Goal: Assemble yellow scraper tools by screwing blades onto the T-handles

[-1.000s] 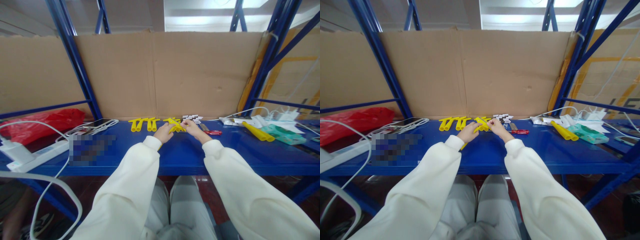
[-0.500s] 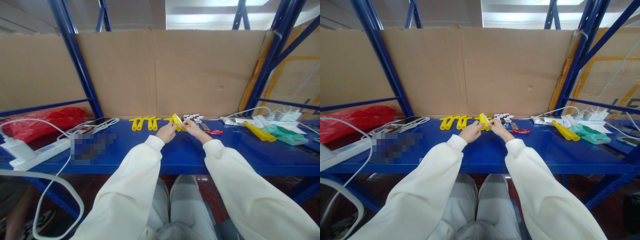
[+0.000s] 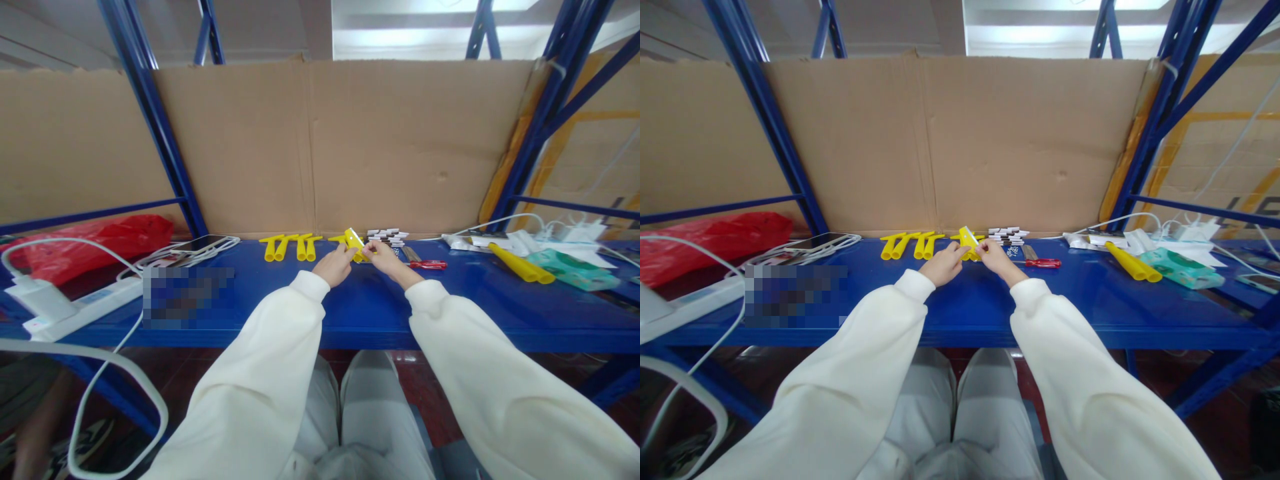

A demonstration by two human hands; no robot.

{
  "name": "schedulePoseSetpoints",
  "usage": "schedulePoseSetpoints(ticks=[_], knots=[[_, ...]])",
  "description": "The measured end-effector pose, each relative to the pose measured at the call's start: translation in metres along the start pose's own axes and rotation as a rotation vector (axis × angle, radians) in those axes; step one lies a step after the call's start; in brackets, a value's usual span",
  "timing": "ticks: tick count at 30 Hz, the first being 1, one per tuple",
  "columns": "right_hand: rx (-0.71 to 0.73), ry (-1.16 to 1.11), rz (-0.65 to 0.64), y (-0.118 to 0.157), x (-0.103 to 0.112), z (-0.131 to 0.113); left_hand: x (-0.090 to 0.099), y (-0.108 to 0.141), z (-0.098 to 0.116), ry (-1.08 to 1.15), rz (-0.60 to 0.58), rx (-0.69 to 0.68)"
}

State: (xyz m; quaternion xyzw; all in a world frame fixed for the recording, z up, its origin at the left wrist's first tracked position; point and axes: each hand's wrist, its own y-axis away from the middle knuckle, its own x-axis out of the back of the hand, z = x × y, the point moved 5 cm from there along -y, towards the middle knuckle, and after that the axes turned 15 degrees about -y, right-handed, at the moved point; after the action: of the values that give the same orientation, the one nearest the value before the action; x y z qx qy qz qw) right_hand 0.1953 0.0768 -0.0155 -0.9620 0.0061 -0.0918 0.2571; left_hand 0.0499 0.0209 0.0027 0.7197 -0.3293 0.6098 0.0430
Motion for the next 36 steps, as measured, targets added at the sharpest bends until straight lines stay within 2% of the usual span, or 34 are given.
schedulePoseSetpoints(ticks=[15,20,31,36], knots=[[-0.089,-0.076,0.213,0.005,-0.009,0.011,0.002,0.000,0.001,-0.033,0.013,0.022],[-0.075,-0.139,0.232,0.005,-0.010,0.014,0.001,-0.002,0.000,-0.008,0.047,0.021],[-0.244,-0.380,0.194,0.010,-0.016,0.009,0.000,-0.002,0.000,0.011,0.069,0.016],[-0.303,-0.489,0.232,0.011,-0.011,0.007,-0.001,-0.004,-0.003,0.032,0.091,0.029]])
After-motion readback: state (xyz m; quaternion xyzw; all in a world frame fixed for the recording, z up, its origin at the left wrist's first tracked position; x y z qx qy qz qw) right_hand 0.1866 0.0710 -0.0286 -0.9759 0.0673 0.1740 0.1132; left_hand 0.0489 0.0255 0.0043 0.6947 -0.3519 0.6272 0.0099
